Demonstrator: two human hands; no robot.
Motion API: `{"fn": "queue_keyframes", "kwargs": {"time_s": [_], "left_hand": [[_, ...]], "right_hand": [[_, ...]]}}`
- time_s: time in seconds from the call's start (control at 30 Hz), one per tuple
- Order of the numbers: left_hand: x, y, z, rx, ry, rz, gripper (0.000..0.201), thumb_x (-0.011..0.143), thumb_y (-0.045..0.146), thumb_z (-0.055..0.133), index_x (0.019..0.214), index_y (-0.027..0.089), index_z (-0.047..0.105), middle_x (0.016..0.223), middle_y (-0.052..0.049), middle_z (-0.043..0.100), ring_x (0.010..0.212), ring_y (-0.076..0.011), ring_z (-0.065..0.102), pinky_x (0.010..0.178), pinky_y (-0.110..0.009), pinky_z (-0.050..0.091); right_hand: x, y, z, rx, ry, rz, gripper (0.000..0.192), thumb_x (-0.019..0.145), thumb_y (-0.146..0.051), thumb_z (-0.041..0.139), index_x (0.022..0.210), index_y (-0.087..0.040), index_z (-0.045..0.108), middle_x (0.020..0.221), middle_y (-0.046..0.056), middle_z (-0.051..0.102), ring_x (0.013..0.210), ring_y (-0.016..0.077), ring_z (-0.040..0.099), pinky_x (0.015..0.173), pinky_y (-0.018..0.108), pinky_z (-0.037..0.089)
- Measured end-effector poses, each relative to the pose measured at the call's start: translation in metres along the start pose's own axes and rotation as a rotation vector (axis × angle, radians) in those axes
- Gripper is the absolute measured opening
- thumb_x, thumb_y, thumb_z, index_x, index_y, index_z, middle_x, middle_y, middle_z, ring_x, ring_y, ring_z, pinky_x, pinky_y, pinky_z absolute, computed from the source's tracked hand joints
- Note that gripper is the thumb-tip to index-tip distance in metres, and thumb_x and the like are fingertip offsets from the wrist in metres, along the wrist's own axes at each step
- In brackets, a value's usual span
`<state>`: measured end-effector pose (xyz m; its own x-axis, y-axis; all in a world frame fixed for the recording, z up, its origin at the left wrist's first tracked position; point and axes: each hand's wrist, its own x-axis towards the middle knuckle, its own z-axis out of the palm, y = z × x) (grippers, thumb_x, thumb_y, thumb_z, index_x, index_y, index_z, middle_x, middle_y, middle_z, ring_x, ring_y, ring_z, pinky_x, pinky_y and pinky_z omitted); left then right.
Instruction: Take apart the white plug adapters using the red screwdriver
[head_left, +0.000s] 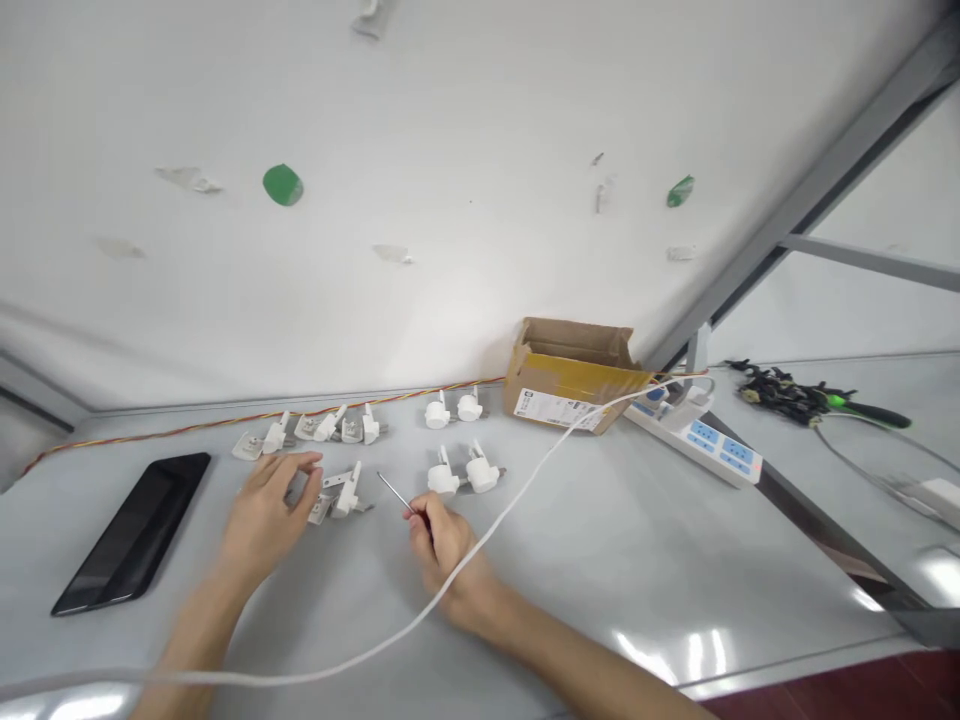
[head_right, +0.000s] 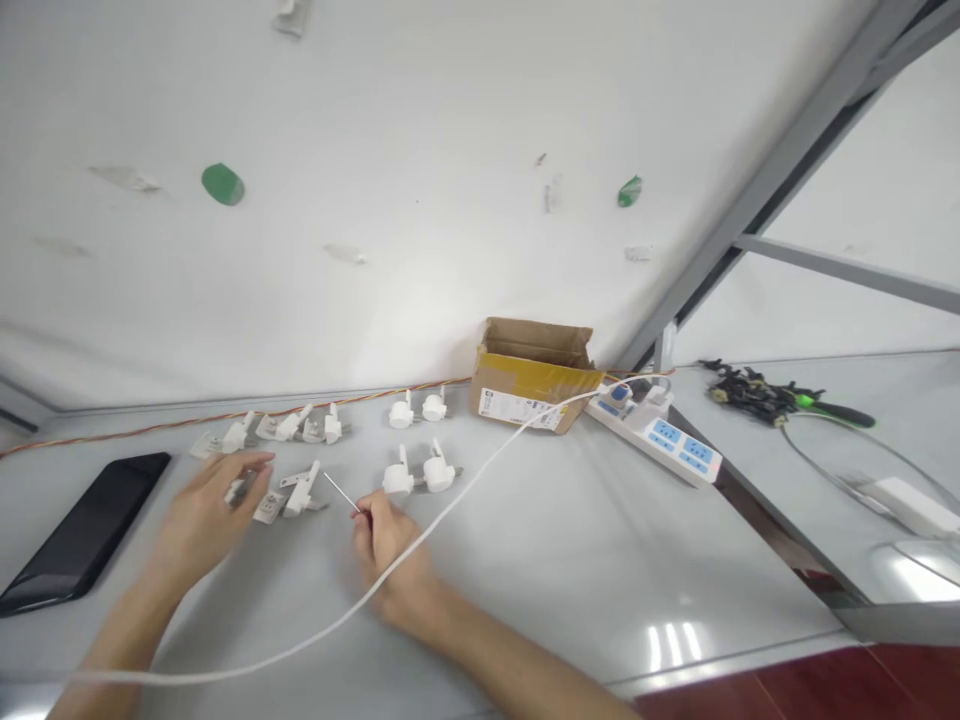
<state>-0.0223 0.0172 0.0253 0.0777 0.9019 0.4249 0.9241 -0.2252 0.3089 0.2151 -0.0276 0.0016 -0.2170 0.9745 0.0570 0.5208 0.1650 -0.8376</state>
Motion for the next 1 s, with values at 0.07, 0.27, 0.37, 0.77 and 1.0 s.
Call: {"fn": "queue_keyframes", "kwargs": {"time_s": [0.07,0.27,0.37,0.77,1.0], "left_hand": [[-0.001,0.001,-0.001,0.031,-0.086,0.014,0.029,0.085,0.035,0.047,0.108,0.022,0.059,0.100,-0.004,0.067,0.100,-0.0229,0.057,0.084,-0.034,0.044],[-0.004,0.007,-0.018,0.143,-0.218,-0.003,0.042,0.083,0.038,0.045,0.119,0.020,0.055,0.119,-0.009,0.062,0.116,-0.0287,0.048,0.094,-0.042,0.038],[-0.008,0.007,-0.021,0.159,-0.264,-0.037,0.046,0.083,0.041,0.044,0.121,0.019,0.056,0.119,-0.011,0.062,0.115,-0.0308,0.049,0.091,-0.044,0.037],[-0.015,0.004,-0.011,0.206,-0.337,0.031,0.035,0.082,0.035,0.047,0.112,0.022,0.060,0.120,-0.009,0.063,0.108,-0.0312,0.049,0.086,-0.045,0.033],[-0.014,0.006,-0.009,0.205,-0.358,0.019,0.034,0.084,0.035,0.043,0.110,0.021,0.061,0.112,-0.011,0.065,0.107,-0.0315,0.049,0.085,-0.045,0.032]], "right_hand": [[0.008,-0.003,0.007,-0.036,0.029,-0.008,0.024,0.093,-0.024,0.031,0.101,-0.017,0.053,0.078,0.003,0.060,0.065,0.0149,0.054,0.060,0.026,0.039],[0.035,-0.014,0.028,-0.140,0.129,-0.083,0.028,0.092,-0.033,0.041,0.109,-0.016,0.054,0.086,0.005,0.061,0.072,0.0163,0.058,0.068,0.029,0.044],[0.043,-0.019,0.033,-0.221,0.133,-0.123,0.034,0.090,-0.040,0.047,0.114,-0.018,0.054,0.096,0.006,0.063,0.075,0.0164,0.061,0.068,0.028,0.044],[0.048,-0.026,0.038,-0.460,0.021,-0.196,0.042,0.083,-0.049,0.059,0.121,-0.032,0.054,0.097,0.001,0.068,0.076,0.0184,0.066,0.060,0.026,0.039],[0.048,-0.021,0.041,-0.459,0.027,-0.189,0.035,0.083,-0.044,0.060,0.113,-0.026,0.056,0.091,0.001,0.068,0.068,0.0155,0.063,0.058,0.024,0.036]]}}
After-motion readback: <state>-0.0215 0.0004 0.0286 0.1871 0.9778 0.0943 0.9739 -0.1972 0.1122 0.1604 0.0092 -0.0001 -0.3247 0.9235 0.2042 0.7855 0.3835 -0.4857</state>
